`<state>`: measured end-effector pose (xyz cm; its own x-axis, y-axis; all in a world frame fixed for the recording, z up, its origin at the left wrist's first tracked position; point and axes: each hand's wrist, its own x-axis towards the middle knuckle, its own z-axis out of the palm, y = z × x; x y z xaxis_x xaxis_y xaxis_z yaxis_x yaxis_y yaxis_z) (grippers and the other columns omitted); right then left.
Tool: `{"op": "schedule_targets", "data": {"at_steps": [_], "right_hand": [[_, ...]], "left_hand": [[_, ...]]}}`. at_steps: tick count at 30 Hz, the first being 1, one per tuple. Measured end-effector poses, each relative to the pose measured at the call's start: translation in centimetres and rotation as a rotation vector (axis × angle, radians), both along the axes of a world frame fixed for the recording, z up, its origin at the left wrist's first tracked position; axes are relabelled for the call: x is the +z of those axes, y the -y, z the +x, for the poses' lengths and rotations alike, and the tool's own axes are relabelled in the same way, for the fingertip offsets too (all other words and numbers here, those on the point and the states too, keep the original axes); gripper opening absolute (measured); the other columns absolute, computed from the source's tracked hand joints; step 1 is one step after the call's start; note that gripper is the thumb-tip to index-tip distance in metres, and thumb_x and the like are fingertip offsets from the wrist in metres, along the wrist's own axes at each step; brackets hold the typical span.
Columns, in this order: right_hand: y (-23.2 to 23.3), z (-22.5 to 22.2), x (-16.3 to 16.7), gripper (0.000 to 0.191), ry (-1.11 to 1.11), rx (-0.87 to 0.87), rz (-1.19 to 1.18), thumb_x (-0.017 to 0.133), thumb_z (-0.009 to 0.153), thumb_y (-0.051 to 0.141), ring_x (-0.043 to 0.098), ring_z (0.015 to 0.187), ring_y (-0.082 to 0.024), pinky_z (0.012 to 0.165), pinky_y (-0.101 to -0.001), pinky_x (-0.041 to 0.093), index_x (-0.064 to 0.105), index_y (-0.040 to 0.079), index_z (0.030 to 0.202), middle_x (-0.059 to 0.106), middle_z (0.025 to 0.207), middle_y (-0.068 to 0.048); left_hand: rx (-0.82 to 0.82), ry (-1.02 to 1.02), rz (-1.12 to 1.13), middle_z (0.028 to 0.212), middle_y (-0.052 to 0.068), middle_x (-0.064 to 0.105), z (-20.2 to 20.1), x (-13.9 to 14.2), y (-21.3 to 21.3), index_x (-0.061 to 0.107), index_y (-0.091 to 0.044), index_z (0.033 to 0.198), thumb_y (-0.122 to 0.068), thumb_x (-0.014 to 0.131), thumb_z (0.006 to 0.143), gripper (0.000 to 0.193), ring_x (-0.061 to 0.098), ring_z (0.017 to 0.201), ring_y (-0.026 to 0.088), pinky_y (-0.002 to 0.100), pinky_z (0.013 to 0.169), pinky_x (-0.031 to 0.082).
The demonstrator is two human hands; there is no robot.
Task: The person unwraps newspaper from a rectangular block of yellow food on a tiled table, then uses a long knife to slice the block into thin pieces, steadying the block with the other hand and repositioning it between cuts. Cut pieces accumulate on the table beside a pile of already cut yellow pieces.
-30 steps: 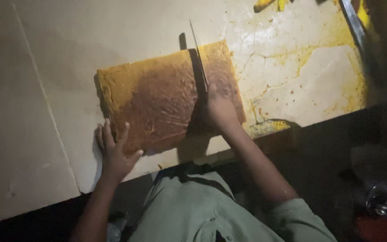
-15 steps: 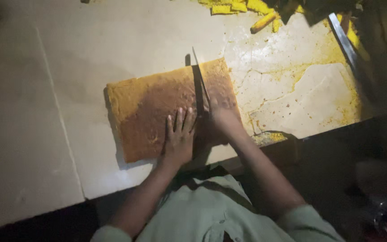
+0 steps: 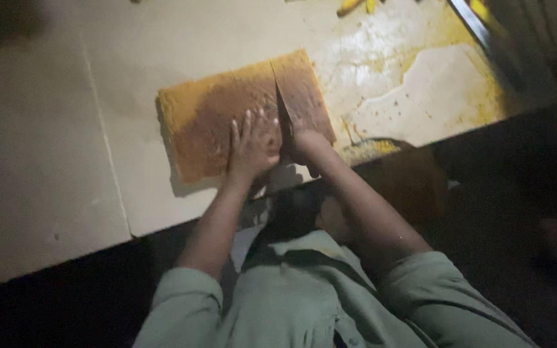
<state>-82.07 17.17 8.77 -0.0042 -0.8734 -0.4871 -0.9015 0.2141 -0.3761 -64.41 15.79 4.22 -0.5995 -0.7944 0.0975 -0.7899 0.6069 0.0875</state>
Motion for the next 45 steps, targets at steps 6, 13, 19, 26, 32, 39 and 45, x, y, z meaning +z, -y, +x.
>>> {"op": "schedule_targets", "data": {"at_steps": [6,13,19,26,32,39,45], "right_hand": [[-10.0,-1.4,-4.9,0.058,-0.080,0.016,0.038,0.041,0.099,0.023,0.065,0.106,-0.049,0.090,-0.0590,0.050,0.031,0.000,0.151,0.067,0.115,-0.032],[-15.1,-0.9,-7.9,0.044,0.024,-0.200,0.036,0.024,0.118,0.036,0.066,0.107,-0.050,0.095,-0.0578,0.050,0.051,0.007,0.138,0.070,0.115,-0.032],[-11.8,1.2,-9.0,0.046,-0.076,-0.264,0.070,0.030,0.106,0.029,0.066,0.105,-0.050,0.091,-0.0579,0.050,0.041,0.012,0.147,0.067,0.116,-0.032],[-22.6,1.1,-10.4,0.045,-0.104,-0.251,0.136,0.042,0.097,0.027,0.070,0.086,-0.041,0.074,-0.0526,0.054,0.042,0.008,0.137,0.070,0.090,-0.022],[-32.1,0.4,-9.0,0.040,0.214,-0.884,-0.081,0.043,0.107,0.040,0.059,0.066,-0.026,0.060,-0.0414,0.049,0.049,0.001,0.116,0.061,0.075,-0.015],[-29.2,-12.7,-15.1,0.048,-0.115,-0.960,-0.096,0.057,0.102,0.031,0.061,0.066,-0.031,0.062,-0.0447,0.050,0.043,0.000,0.136,0.060,0.078,-0.019],[-23.2,-26.1,-15.6,0.050,0.105,-0.429,-0.483,0.067,0.092,0.014,0.069,0.096,-0.042,0.074,-0.0469,0.057,0.048,0.003,0.137,0.069,0.103,-0.023]], "left_hand": [[0.003,-0.060,0.140,0.171,0.015,0.019,0.3,-1.0,-0.2,0.036,-0.026,0.160,-0.069,0.073,0.078,0.099,0.013,0.156,0.043,0.071,0.120,0.007],[-0.004,-0.130,0.158,0.169,0.019,0.015,1.1,1.0,-0.4,0.036,-0.017,0.161,-0.067,0.070,0.081,0.101,0.009,0.156,0.042,0.068,0.121,0.004],[-0.066,-0.134,0.251,0.166,0.021,0.017,2.5,-0.2,1.6,0.041,-0.015,0.156,-0.066,0.070,0.076,0.099,0.006,0.154,0.044,0.067,0.117,-0.001],[0.025,-0.541,0.181,0.145,0.017,0.058,14.2,0.1,5.5,0.070,-0.009,0.127,-0.012,0.081,0.081,0.047,0.045,0.143,0.037,0.048,0.115,0.037],[0.402,-0.742,0.479,0.172,0.028,0.007,17.4,-0.9,5.6,0.041,-0.007,0.161,-0.024,0.063,0.090,0.076,0.006,0.159,0.045,0.053,0.128,0.013],[0.343,-0.469,0.367,0.159,0.032,0.024,1.3,-1.0,8.1,0.041,-0.007,0.157,-0.043,0.072,0.092,0.081,0.023,0.149,0.050,0.059,0.123,0.021],[0.194,-0.629,0.358,0.160,0.030,0.024,-16.7,-3.7,12.3,0.042,-0.014,0.157,-0.046,0.067,0.102,0.068,0.027,0.148,0.045,0.054,0.124,0.028]]}}
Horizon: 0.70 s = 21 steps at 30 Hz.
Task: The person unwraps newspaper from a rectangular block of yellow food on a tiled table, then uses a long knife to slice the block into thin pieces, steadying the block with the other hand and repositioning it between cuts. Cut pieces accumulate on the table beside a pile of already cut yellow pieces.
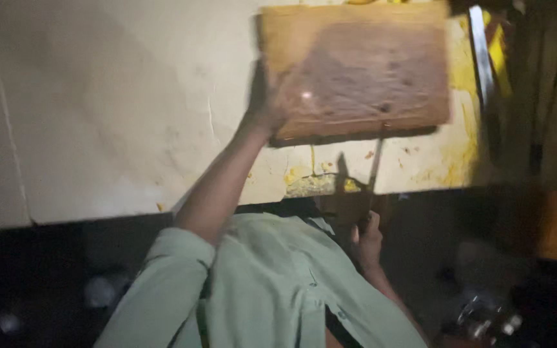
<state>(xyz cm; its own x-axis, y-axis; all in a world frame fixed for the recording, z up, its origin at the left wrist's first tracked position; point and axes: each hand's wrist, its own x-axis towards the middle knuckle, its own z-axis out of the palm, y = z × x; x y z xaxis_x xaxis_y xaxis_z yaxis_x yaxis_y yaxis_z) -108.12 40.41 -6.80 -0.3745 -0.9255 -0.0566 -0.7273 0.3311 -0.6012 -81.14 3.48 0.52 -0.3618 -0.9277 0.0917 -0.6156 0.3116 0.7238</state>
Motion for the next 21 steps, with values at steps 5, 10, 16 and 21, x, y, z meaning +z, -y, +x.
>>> {"op": "schedule_targets", "data": {"at_steps": [5,10,16,21], "right_hand": [[8.7,-4.6,6.0,0.038,0.144,0.135,0.393,0.051,0.103,0.026,0.065,0.085,-0.042,0.071,-0.0517,0.052,0.059,0.007,0.134,0.068,0.100,-0.023],[16.4,-4.3,11.7,0.042,-0.216,0.831,0.075,0.068,0.096,0.023,0.066,0.089,-0.036,0.076,-0.0473,0.055,0.056,0.005,0.131,0.066,0.098,-0.015],[23.1,3.2,11.8,0.072,-0.265,1.470,0.057,0.071,0.057,0.028,0.057,0.111,-0.040,0.097,-0.0501,0.049,0.058,0.004,0.123,0.060,0.116,-0.018],[28.3,16.8,8.6,0.052,-0.123,1.699,-0.253,0.068,0.072,0.024,0.056,0.121,-0.040,0.099,-0.0518,0.047,0.065,0.006,0.122,0.059,0.130,-0.018]], "left_hand": [[-0.024,-0.425,0.493,0.176,0.013,0.014,-0.6,0.6,-1.9,0.034,-0.024,0.162,-0.043,0.041,0.113,0.053,0.034,0.154,0.035,0.054,0.128,0.012],[0.323,-0.031,0.109,0.170,0.018,0.026,6.3,1.5,-13.9,0.041,-0.015,0.160,-0.028,0.050,0.110,0.052,0.021,0.161,0.036,0.059,0.129,0.008],[0.826,0.354,0.094,0.168,0.029,0.020,19.2,0.6,-27.7,0.030,-0.004,0.161,-0.024,0.041,0.108,0.058,0.017,0.158,0.046,0.068,0.124,0.006],[1.273,0.139,0.128,0.169,0.028,0.017,26.5,0.6,-29.7,0.029,-0.007,0.164,-0.034,0.035,0.115,0.057,0.020,0.157,0.048,0.064,0.128,0.022]]}}
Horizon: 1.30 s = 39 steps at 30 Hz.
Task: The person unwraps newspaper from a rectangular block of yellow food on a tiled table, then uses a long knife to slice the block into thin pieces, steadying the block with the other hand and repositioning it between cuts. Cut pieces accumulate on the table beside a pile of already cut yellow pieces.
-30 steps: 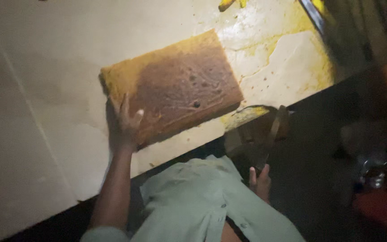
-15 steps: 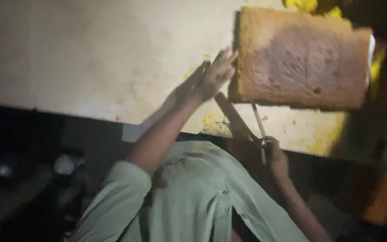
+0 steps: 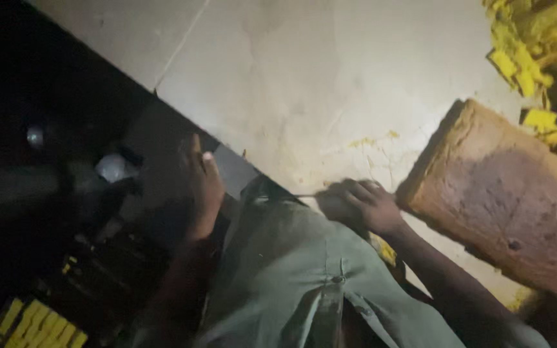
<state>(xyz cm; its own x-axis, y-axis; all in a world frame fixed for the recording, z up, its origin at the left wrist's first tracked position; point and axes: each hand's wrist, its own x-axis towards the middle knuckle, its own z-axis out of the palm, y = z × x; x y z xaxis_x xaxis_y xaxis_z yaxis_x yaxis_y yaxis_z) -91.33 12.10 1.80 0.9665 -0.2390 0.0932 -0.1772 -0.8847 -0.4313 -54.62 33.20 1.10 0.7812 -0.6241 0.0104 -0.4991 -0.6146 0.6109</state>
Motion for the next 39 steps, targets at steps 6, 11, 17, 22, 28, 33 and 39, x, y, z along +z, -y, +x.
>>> {"op": "schedule_targets", "data": {"at_steps": [6,11,17,22,28,33,39], "right_hand": [[6.8,21.1,-1.6,0.056,-0.119,-0.286,-0.071,0.065,0.076,0.012,0.060,0.116,-0.035,0.099,-0.0496,0.050,0.062,0.009,0.132,0.063,0.134,-0.012],[18.5,33.6,-4.2,0.035,-0.296,-0.588,-0.063,0.060,0.100,0.020,0.057,0.118,-0.033,0.100,-0.0491,0.047,0.059,0.012,0.134,0.062,0.124,-0.009],[41.7,30.9,-6.9,0.049,-0.184,-0.903,-0.389,0.052,0.097,0.007,0.057,0.118,-0.037,0.097,-0.0515,0.046,0.057,0.012,0.145,0.062,0.126,-0.015],[51.6,22.7,-5.8,0.040,-0.349,-1.427,-0.202,0.064,0.108,0.047,0.069,0.086,-0.028,0.068,-0.0426,0.054,0.066,0.007,0.114,0.069,0.097,-0.014],[38.2,22.4,-5.6,0.023,-0.137,-1.265,-0.259,0.060,0.103,0.031,0.066,0.090,-0.031,0.075,-0.0448,0.052,0.064,0.010,0.109,0.066,0.097,-0.012],[22.7,22.8,-4.1,0.016,0.031,-1.196,0.049,0.060,0.093,0.021,0.065,0.092,-0.035,0.079,-0.0471,0.052,0.063,0.011,0.105,0.066,0.096,-0.012],[7.2,12.3,1.3,0.046,-0.079,-1.383,0.581,0.070,0.090,0.019,0.072,0.094,-0.038,0.081,-0.0456,0.056,0.054,0.010,0.132,0.072,0.101,-0.021]], "left_hand": [[-0.049,0.140,0.192,0.169,0.026,0.019,7.6,-2.0,8.4,0.031,-0.009,0.162,-0.034,0.046,0.106,0.064,0.015,0.156,0.050,0.069,0.123,0.013],[-0.153,0.276,0.161,0.168,0.037,0.013,19.5,-2.7,19.4,0.022,0.004,0.164,-0.039,0.043,0.110,0.072,0.008,0.157,0.056,0.071,0.125,0.006],[-0.195,0.165,0.278,0.168,0.034,0.014,29.2,-3.3,32.9,0.024,0.000,0.166,-0.040,0.034,0.112,0.069,0.006,0.158,0.051,0.072,0.124,0.001],[-0.276,0.213,0.324,0.168,0.034,0.016,29.5,-3.9,38.3,0.026,0.000,0.165,-0.043,0.034,0.111,0.070,0.008,0.157,0.052,0.071,0.123,0.001],[-0.312,0.271,0.412,0.168,0.035,0.017,28.6,-4.2,37.5,0.030,0.002,0.163,-0.041,0.034,0.115,0.065,0.007,0.157,0.054,0.072,0.124,0.004],[-0.365,0.369,0.320,0.167,0.039,0.017,27.0,-3.8,36.6,0.030,0.006,0.166,-0.032,0.044,0.118,0.062,0.008,0.155,0.059,0.076,0.121,0.007],[-0.980,0.406,0.375,0.166,0.031,0.029,10.5,-1.6,36.2,0.041,-0.001,0.159,-0.029,0.055,0.105,0.062,0.022,0.156,0.048,0.068,0.125,0.014]]}}
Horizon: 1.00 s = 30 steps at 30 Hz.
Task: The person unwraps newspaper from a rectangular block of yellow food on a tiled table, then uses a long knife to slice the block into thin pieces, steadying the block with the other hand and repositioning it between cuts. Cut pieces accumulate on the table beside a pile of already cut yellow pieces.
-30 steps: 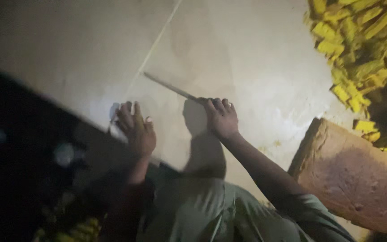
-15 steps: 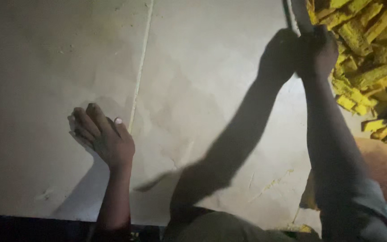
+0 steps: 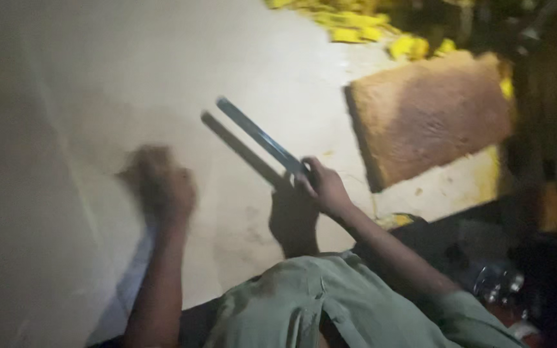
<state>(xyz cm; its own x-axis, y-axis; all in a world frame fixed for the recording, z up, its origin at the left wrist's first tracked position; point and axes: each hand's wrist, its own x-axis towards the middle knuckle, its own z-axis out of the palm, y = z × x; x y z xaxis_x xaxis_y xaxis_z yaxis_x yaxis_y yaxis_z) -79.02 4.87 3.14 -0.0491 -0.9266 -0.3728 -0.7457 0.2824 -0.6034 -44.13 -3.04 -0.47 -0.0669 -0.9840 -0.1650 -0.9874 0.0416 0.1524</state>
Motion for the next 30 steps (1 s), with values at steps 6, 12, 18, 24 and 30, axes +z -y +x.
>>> {"op": "schedule_targets", "data": {"at_steps": [6,12,18,24,30], "right_hand": [[-15.2,-15.7,-0.7,0.044,-0.026,-0.278,0.091,0.071,0.083,0.011,0.072,0.087,-0.035,0.079,-0.0434,0.056,0.054,0.010,0.124,0.070,0.094,-0.020],[-17.7,-26.9,-4.2,0.039,0.103,-0.278,-0.121,0.062,0.079,0.002,0.071,0.093,-0.032,0.082,-0.0418,0.055,0.057,0.006,0.117,0.069,0.098,-0.017],[-14.6,-29.1,-2.3,0.055,0.246,-0.240,-0.244,0.062,0.078,0.001,0.065,0.098,-0.035,0.087,-0.0415,0.054,0.052,0.002,0.133,0.064,0.106,-0.019],[-13.6,-24.0,-2.5,0.061,0.527,-0.006,-0.311,0.060,0.081,0.000,0.063,0.106,-0.033,0.092,-0.0392,0.053,0.050,0.002,0.141,0.061,0.115,-0.022],[-13.7,-18.7,-6.1,0.033,0.529,0.025,-0.005,0.064,0.090,0.014,0.069,0.088,-0.028,0.080,-0.0380,0.056,0.062,0.005,0.122,0.070,0.096,-0.017]], "left_hand": [[-0.425,-0.290,-0.212,0.150,0.024,0.047,-23.7,3.2,-1.2,0.057,-0.007,0.140,-0.039,0.058,0.099,0.052,0.038,0.144,0.041,0.071,0.111,0.028],[-0.372,-0.711,-0.118,0.143,0.022,0.055,-41.3,4.5,7.0,0.054,-0.005,0.143,-0.036,0.067,0.093,0.060,0.048,0.136,0.039,0.050,0.114,0.037],[-0.116,-0.696,-0.127,0.136,0.017,0.064,-43.2,2.2,3.3,0.059,-0.010,0.137,-0.027,0.075,0.086,0.056,0.055,0.130,0.037,0.047,0.112,0.041],[0.207,-0.491,-0.317,0.148,0.020,0.054,-27.0,4.4,-11.7,0.051,-0.004,0.150,-0.007,0.071,0.090,0.063,0.048,0.140,0.039,0.051,0.121,0.038],[0.633,-0.213,-0.001,0.152,0.030,0.033,-17.6,7.2,-23.1,0.031,0.000,0.156,-0.016,0.077,0.085,0.086,0.036,0.138,0.046,0.057,0.108,0.037]]}}
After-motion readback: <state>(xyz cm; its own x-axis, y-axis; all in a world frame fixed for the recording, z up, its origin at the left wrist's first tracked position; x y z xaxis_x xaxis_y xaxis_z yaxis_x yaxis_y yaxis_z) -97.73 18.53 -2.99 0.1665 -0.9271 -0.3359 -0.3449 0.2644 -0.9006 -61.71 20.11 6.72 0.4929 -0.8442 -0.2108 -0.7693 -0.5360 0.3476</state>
